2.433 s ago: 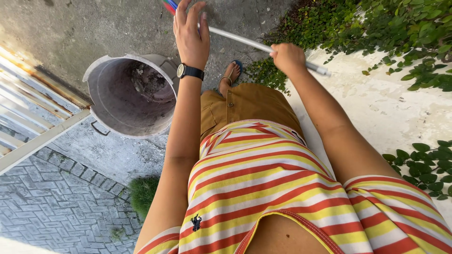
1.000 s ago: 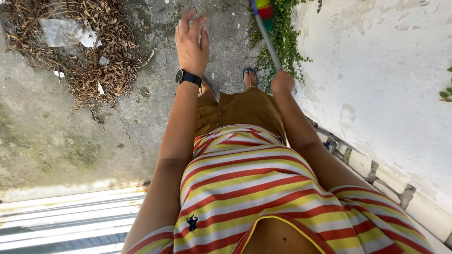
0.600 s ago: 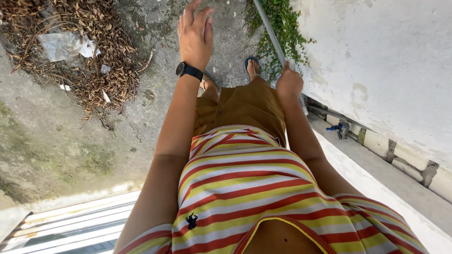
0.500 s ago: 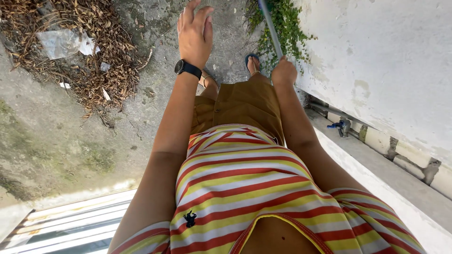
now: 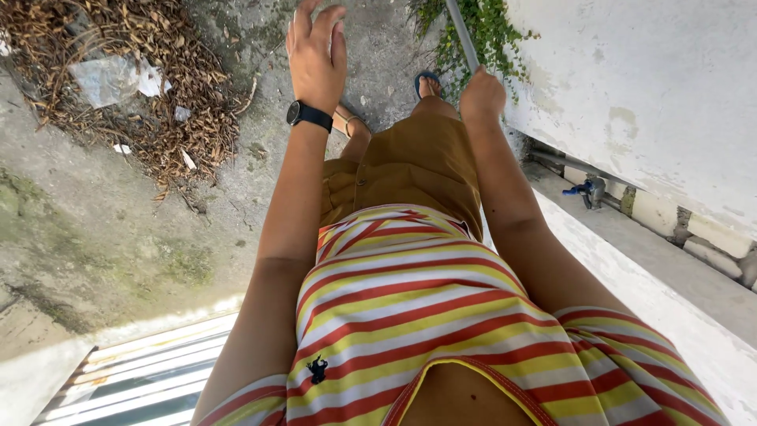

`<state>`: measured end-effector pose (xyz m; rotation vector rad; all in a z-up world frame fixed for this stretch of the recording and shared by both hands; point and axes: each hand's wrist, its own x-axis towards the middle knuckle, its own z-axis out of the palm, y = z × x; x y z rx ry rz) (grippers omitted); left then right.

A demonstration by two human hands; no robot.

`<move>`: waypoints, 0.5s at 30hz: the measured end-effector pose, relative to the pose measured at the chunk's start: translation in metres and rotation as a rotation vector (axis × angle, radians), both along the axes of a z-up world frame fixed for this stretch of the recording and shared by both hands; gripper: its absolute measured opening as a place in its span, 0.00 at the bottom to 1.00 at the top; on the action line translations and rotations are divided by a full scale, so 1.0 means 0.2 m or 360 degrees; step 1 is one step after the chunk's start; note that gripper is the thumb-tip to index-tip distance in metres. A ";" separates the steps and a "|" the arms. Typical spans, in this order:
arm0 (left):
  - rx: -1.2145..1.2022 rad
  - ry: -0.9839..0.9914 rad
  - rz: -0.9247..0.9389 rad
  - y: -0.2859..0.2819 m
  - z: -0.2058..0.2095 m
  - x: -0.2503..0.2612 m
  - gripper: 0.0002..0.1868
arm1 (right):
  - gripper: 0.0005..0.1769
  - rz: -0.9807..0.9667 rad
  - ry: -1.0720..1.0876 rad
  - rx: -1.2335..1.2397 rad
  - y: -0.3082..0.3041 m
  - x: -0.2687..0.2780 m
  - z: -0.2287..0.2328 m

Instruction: Sweeping dry leaves and trash into a pile and then into a bucket in an outdoor area.

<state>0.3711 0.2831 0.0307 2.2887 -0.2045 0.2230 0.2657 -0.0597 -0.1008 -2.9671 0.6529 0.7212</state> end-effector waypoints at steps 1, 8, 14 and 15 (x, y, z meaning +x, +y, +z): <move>0.0005 -0.0004 0.0008 0.01 0.00 -0.02 0.12 | 0.17 0.0007 -0.0005 0.0044 0.02 -0.01 -0.03; -0.0039 -0.0062 0.0002 0.00 0.03 0.05 0.12 | 0.17 0.0083 -0.0076 0.0391 0.12 0.03 0.45; -0.0035 -0.0038 0.0012 -0.05 -0.02 0.06 0.11 | 0.19 -0.0033 -0.0057 0.0161 0.06 -0.09 0.37; -0.0034 -0.0036 0.0021 -0.06 -0.01 0.05 0.11 | 0.19 -0.0024 -0.0054 0.0162 0.05 -0.09 0.23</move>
